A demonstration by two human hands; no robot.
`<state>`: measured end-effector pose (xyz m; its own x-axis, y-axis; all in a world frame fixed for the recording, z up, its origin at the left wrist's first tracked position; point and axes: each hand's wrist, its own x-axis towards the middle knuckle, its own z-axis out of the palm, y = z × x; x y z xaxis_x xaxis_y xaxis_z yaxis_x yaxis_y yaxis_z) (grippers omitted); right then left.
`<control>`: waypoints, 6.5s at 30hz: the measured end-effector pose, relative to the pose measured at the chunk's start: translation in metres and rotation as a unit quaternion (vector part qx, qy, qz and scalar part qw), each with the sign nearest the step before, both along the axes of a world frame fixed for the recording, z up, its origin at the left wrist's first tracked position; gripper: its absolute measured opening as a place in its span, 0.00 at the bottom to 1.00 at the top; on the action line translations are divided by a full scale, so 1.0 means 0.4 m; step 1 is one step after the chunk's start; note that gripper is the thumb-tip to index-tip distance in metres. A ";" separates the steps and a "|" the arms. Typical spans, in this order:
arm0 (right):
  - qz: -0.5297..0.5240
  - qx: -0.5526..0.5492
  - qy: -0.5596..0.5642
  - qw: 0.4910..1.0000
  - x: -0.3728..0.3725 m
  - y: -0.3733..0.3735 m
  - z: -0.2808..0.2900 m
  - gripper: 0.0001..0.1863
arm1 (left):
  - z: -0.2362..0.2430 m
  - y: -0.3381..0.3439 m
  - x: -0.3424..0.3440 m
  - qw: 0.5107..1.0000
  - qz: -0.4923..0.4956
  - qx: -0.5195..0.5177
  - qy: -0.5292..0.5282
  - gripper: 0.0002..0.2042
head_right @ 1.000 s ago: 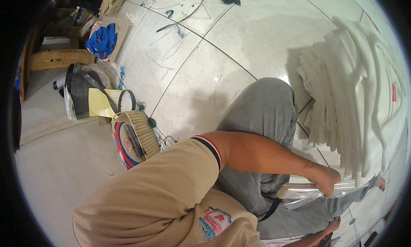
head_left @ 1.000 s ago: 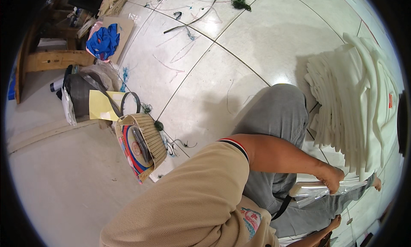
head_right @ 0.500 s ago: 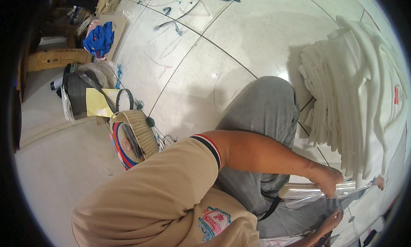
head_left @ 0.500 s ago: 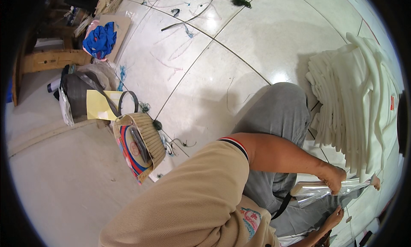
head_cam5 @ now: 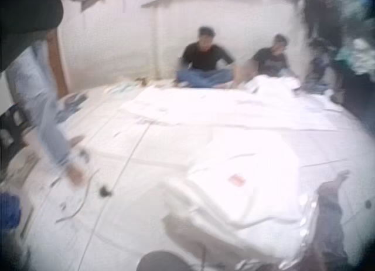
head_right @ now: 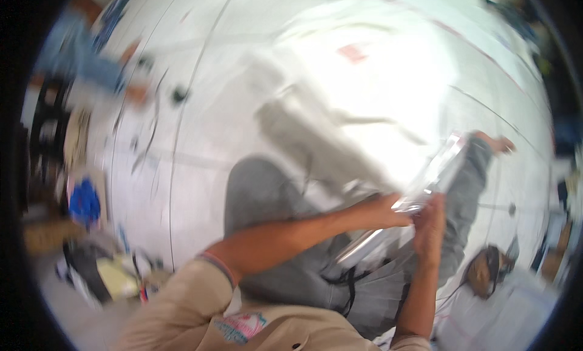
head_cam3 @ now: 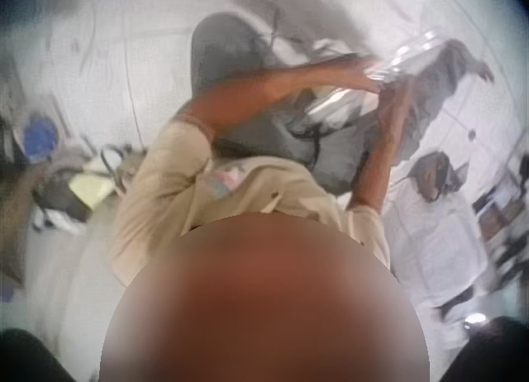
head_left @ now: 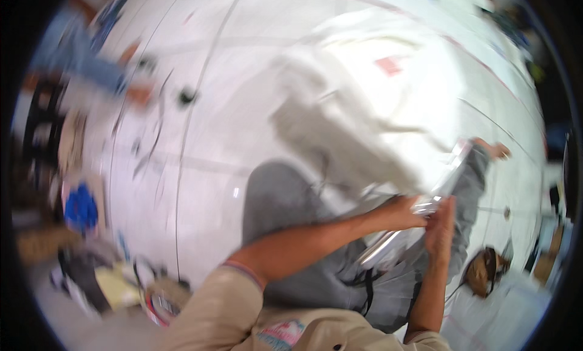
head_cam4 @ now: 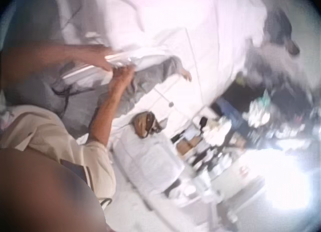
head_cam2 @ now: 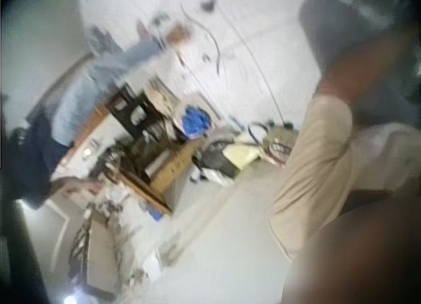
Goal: The person prepares plastic bags and places folded white garments into individual bags.
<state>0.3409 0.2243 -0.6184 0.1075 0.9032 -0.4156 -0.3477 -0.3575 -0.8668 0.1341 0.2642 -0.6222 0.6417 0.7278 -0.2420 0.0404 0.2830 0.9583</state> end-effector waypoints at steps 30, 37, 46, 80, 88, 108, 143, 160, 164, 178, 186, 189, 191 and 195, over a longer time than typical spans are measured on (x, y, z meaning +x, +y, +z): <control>-0.058 -0.020 0.005 0.998 -0.012 0.008 0.062 0.14 | -0.021 0.007 0.050 0.979 0.098 -0.169 -0.052 0.21; -0.070 0.013 0.079 0.994 0.028 0.012 0.047 0.16 | -0.011 0.038 0.024 0.957 0.075 -0.238 -0.147 0.18; -0.065 0.031 0.123 0.990 0.026 0.015 0.052 0.19 | -0.012 0.045 0.031 0.974 0.114 -0.154 -0.121 0.25; -0.032 -0.009 0.054 0.998 -0.018 0.022 0.031 0.23 | -0.035 0.030 0.019 0.948 0.026 -0.159 -0.273 0.30; -0.092 0.012 0.063 0.994 0.073 0.003 0.031 0.19 | -0.076 0.050 0.020 0.946 0.070 -0.190 -0.251 0.36; -0.064 0.061 0.191 0.978 0.075 -0.004 0.081 0.17 | -0.053 0.016 0.065 0.949 -0.026 -0.260 -0.176 0.47; -0.201 0.039 0.036 0.978 0.194 -0.028 0.094 0.16 | -0.149 0.073 0.077 0.963 0.130 -0.232 -0.044 0.12; -0.074 -0.042 -0.620 0.780 0.096 0.008 -0.002 0.29 | -0.096 0.085 0.025 0.894 0.097 0.230 0.373 0.20; -0.014 0.050 -0.616 0.786 0.112 0.044 0.013 0.20 | -0.072 0.073 0.033 0.880 0.104 0.230 0.403 0.23; 0.130 0.084 -0.732 0.664 0.181 0.308 -0.175 0.16 | -0.027 0.070 0.036 0.855 0.034 0.213 0.472 0.25; 0.096 0.077 -0.780 0.614 0.174 0.335 -0.194 0.14 | -0.001 0.071 0.038 0.870 0.031 0.161 0.465 0.25; 0.101 0.049 -0.764 0.636 0.167 0.334 -0.186 0.11 | 0.013 0.070 0.038 0.872 0.030 0.156 0.462 0.24; 0.116 0.007 -0.729 0.675 0.168 0.330 -0.176 0.10 | 0.016 0.068 0.037 0.870 0.029 0.151 0.468 0.25; 0.111 0.015 -0.730 0.674 0.174 0.319 -0.163 0.10 | -0.005 0.064 0.031 0.868 0.044 0.174 0.463 0.24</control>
<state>0.4104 0.3520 -0.6836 0.2433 0.9699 0.0054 0.9432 -0.2353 -0.2348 0.1464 0.2900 -0.6240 0.2277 0.8970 -0.3790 0.8314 0.0236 0.5552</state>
